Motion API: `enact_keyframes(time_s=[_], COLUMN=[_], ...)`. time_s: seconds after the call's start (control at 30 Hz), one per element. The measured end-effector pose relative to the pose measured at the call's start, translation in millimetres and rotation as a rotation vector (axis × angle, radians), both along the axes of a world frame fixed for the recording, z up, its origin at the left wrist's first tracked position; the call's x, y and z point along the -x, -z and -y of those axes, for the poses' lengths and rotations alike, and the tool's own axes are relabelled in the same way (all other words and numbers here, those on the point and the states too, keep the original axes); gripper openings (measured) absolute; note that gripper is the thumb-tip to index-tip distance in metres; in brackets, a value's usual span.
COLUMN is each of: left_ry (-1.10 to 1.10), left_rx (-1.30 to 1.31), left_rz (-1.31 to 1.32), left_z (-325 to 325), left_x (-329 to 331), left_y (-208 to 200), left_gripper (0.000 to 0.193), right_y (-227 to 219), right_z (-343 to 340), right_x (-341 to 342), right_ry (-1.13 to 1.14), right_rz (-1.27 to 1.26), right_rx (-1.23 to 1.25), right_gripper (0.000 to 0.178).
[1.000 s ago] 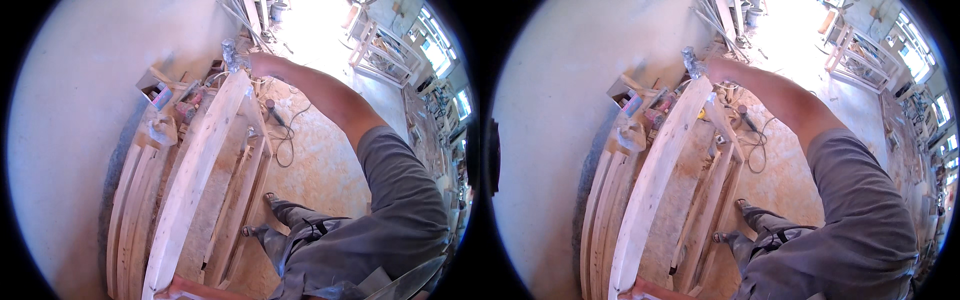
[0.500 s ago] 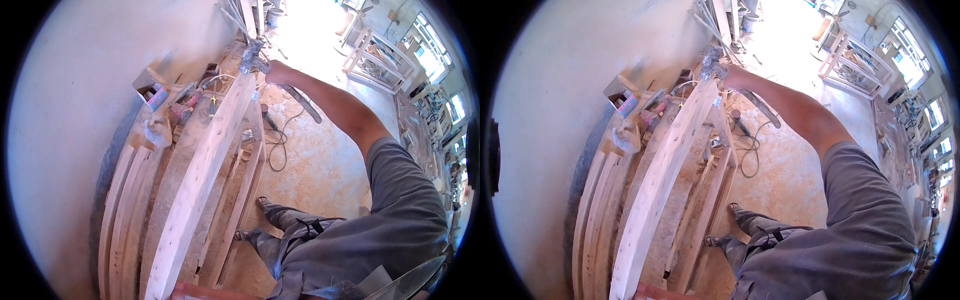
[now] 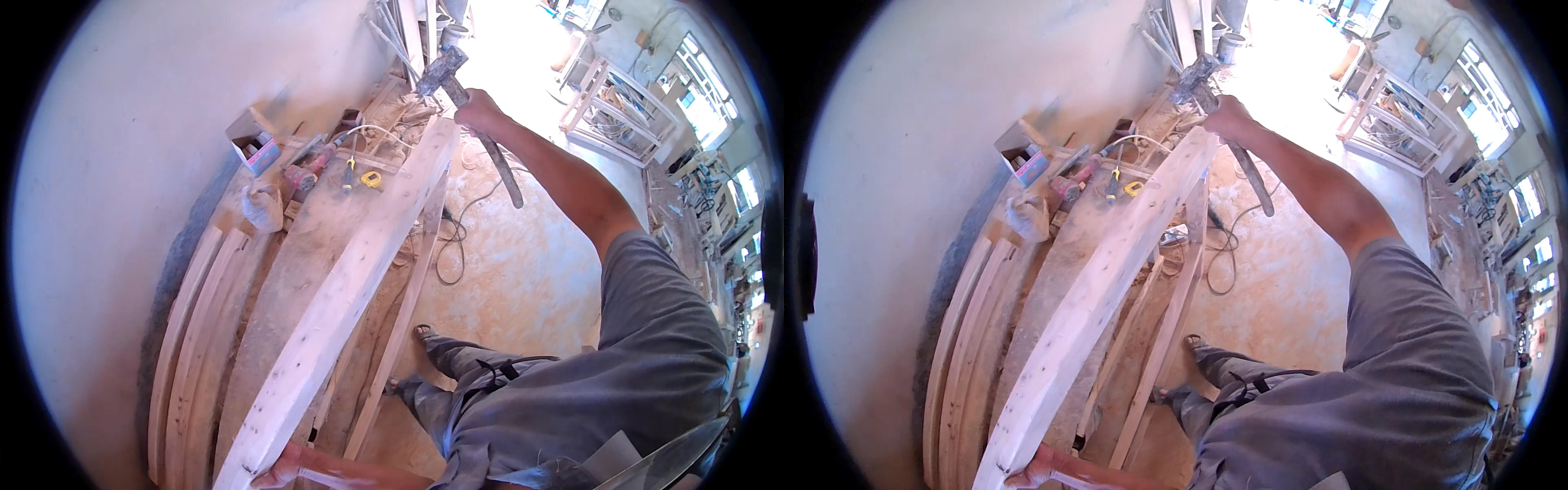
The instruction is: The person uses a hammer to strike a long wooden plank, seemingly to remove a nail or adjust its position. They then apply a white substance from a small container onto the wood using a cloth or paper towel. The person continues to hammer the plank and inspect it.
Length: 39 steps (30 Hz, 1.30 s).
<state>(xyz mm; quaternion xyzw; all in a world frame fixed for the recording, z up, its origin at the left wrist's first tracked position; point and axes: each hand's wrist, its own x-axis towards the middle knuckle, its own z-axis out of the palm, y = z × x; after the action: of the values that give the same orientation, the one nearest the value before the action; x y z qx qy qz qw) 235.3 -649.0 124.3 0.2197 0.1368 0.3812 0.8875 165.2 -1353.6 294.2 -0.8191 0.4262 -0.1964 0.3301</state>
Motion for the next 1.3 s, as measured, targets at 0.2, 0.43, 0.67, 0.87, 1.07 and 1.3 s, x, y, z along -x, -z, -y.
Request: enact_keyframes(time_s=[0.2,0.43,0.67,0.87,1.07,1.3], left_ry=[0.081,0.194,0.228,0.178,-0.099,0.036], left_rx=[0.127,0.111,0.087,-0.06,-0.506,0.075], left_rz=[0.017,0.133,0.22,0.221,0.234,0.154], left_z=[16,-6,7,-3,-32,-19], left_x=[47,78,91,92,92,106], left_y=[-40,-7,-1,9,24,18], left_gripper=[0.05,0.067,0.08,0.073,0.045,0.088], right_y=[-14,11,27,41,48,75], right_z=[-30,-24,-16,-7,1,19], right_x=[40,91,79,70,51,-2], right_ry=[-0.002,0.015,0.043,0.067,0.009,0.15], right_rz=[0.089,0.137,0.348,0.519,0.435,0.529], right_rx=[-0.117,-0.188,-0.454,-0.56,-0.514,-0.478], right_gripper=[0.026,0.021,0.015,0.011,0.015,0.019])
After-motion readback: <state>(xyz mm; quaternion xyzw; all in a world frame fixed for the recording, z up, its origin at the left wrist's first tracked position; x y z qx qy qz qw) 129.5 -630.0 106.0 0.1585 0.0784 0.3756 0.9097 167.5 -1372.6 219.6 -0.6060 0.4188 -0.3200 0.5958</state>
